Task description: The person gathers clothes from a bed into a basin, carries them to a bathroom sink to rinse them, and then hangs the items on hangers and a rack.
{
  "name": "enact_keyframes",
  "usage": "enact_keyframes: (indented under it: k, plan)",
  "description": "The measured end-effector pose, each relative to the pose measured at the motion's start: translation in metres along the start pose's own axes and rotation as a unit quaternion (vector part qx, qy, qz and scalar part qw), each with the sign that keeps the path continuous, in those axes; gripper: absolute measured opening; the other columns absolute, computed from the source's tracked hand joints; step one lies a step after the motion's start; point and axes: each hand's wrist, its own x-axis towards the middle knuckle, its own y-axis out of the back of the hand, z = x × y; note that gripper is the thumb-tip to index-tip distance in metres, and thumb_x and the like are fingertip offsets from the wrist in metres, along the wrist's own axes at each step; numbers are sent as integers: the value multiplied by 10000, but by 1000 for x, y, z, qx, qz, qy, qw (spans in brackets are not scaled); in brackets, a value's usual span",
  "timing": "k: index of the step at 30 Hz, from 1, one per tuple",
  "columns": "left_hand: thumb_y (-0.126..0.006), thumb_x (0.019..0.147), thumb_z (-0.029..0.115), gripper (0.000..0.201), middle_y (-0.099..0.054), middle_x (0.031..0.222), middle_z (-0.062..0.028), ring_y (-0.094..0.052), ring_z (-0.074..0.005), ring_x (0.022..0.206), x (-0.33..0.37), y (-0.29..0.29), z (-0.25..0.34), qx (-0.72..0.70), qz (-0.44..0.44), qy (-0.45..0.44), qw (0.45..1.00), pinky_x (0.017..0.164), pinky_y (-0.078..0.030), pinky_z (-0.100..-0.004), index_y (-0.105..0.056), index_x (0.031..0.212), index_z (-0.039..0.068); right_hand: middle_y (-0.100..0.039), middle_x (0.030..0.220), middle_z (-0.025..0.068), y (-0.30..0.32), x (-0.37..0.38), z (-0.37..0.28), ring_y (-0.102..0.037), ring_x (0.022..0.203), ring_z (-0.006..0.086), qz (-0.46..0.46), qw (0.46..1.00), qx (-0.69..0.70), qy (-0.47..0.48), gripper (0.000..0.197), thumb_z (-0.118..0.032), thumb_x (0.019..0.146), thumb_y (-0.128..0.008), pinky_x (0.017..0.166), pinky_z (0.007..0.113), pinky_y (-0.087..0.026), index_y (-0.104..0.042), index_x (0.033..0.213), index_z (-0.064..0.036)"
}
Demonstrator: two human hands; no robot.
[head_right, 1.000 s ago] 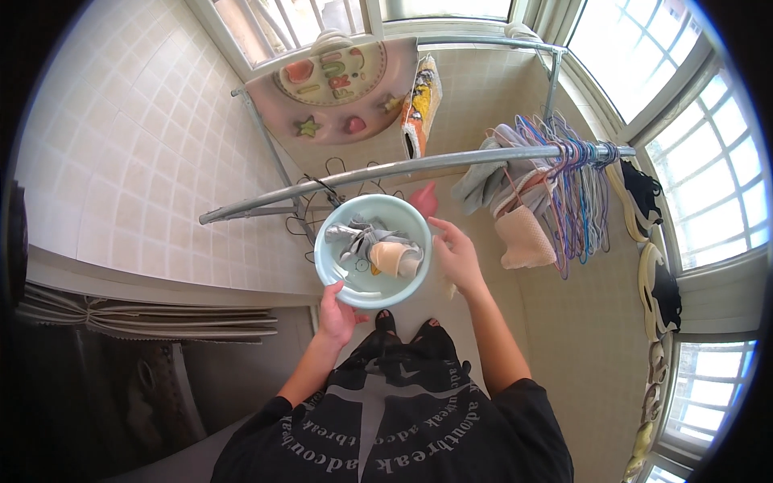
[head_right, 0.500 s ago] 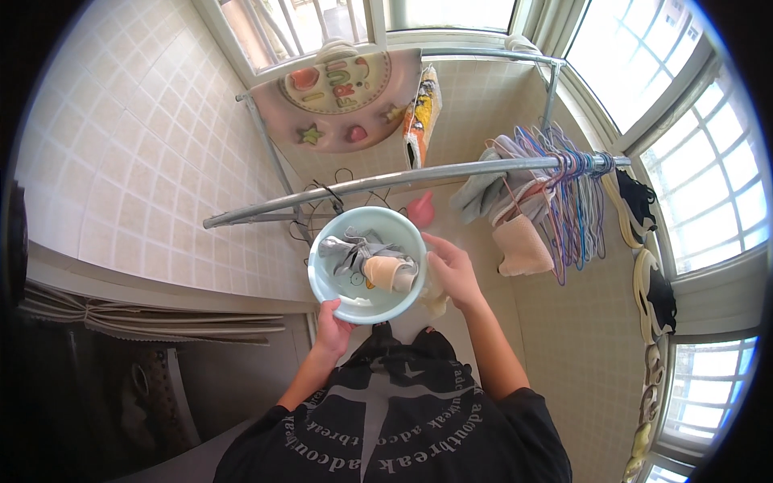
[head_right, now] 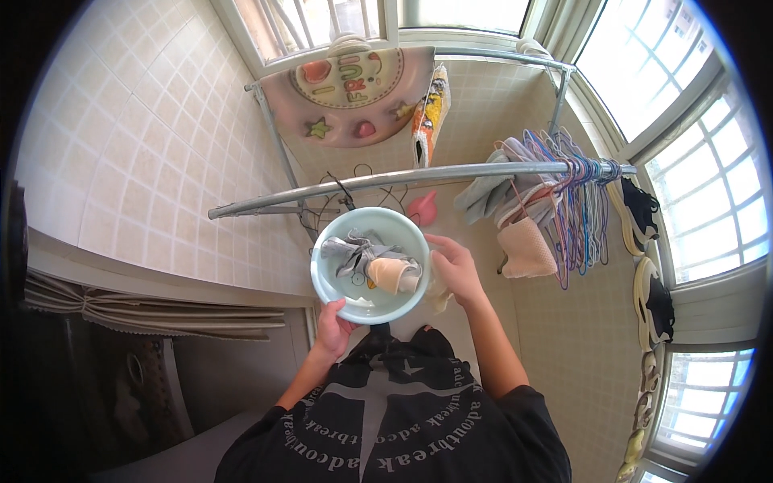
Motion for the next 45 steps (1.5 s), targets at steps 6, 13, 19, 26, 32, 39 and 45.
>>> enact_keyframes:
  k: [6, 13, 19, 26, 32, 39, 45]
  plan:
    - [-503, 871, 254, 596, -549, 1295, -161, -618, -292, 1119, 0, 8, -2, -9, -23, 10, 1000, 881, -553, -435, -333, 1412, 70, -637, 873, -4, 15, -2, -1, -549, 774, 66, 55, 993, -89, 61, 360, -1, 845, -497, 713, 213, -453, -661, 1166, 4]
    - [-506, 882, 307, 565, -576, 1277, -129, -621, -260, 1110, 13, 5, 1, -5, -51, 14, 999, 913, -520, -409, -400, 1376, 53, -658, 907, 15, 30, -11, -7, -575, 814, 72, 41, 991, -105, 71, 309, -23, 871, -517, 738, 219, -466, -666, 1137, 25]
    - [-462, 935, 414, 554, -623, 1217, -131, -660, -237, 1023, 42, -33, 50, 42, -69, 81, 993, 758, -556, -387, -448, 1341, 37, -696, 974, 99, 30, -10, -2, -631, 868, 123, 60, 997, -35, 35, 382, -94, 902, -606, 763, 275, -506, -593, 1268, 16]
    - [-409, 989, 392, 501, -676, 927, -118, -682, -170, 645, 86, -35, 56, 174, -17, 63, 983, 508, -575, -293, -506, 1293, 5, -667, 1072, 121, 28, -9, 7, -648, 907, 149, 86, 992, 90, -4, 483, -39, 897, -598, 793, 284, -523, -493, 1365, 18]
    - [-429, 994, 300, 435, -627, 747, -44, -565, -102, 478, 98, -28, 49, 248, 65, -7, 967, 398, -475, -249, -518, 1298, 2, -643, 1149, 109, 24, -10, 18, -637, 974, 144, 97, 988, 118, -9, 493, -82, 922, -599, 828, 274, -519, -465, 1388, 6]
    - [-545, 955, 257, 497, -651, 899, -62, -596, -102, 598, 101, -22, 55, 303, -5, -10, 953, 447, -483, -249, -462, 1386, 26, -655, 1112, 110, 27, -7, 25, -631, 949, 142, 77, 989, 120, -39, 463, -131, 936, -614, 814, 278, -508, -486, 1362, -1]
    - [-594, 922, 203, 516, -645, 940, -67, -618, -120, 698, 95, -30, 56, 372, 43, -18, 927, 495, -501, -266, -460, 1394, 44, -661, 1081, 110, 26, -9, 29, -630, 922, 137, 85, 990, 108, -42, 447, -134, 937, -618, 777, 272, -512, -492, 1349, -12]
